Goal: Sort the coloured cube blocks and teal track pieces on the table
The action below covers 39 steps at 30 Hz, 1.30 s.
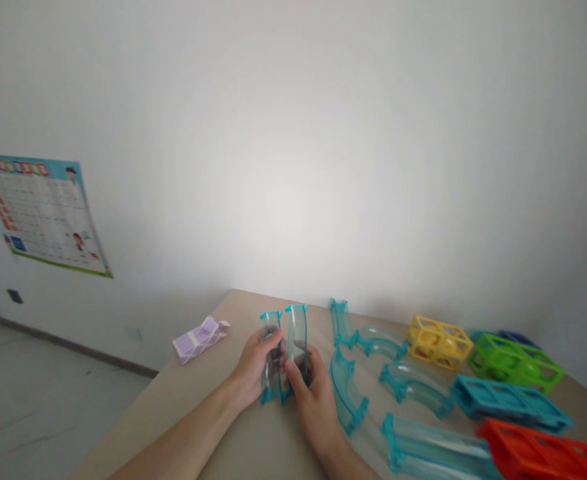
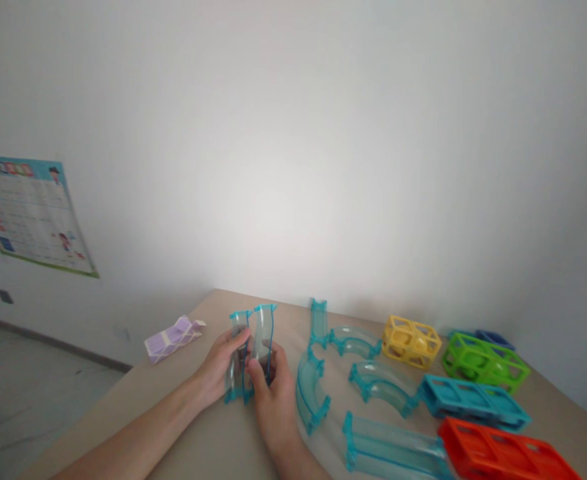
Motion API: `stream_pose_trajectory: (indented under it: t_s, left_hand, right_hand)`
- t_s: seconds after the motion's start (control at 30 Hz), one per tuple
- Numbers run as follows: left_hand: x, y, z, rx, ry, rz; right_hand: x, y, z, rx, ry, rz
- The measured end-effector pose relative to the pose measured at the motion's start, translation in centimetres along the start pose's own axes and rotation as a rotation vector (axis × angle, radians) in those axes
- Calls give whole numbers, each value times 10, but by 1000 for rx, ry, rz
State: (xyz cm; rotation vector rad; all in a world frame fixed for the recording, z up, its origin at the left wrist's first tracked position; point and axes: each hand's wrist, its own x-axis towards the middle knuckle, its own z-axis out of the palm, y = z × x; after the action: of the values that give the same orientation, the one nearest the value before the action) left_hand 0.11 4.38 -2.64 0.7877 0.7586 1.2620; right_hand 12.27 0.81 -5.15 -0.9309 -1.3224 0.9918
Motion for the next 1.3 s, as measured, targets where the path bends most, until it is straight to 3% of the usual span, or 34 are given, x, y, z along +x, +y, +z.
stream_pose_trajectory:
  t_s: [0.23,0.47,0.8,1.07,1.3]
  left_hand:
    - [0,4,2,-79,43,-4]
    - [-2,10,4,-17,102,-21]
    - [6,10,-9,6,220,108]
    - [1,13,-3,103,250,192]
    - [1,15,-2,45,272,207]
  right_hand:
    - [-2,-6,0,-25,-55,38]
    - [-2,-2,-1,-13,-85,75]
    - [-3,-6,1,80,-171,185]
    - [-5,-12,1,73,-176,190]
    - [-5,-10,1,31,-186,162]
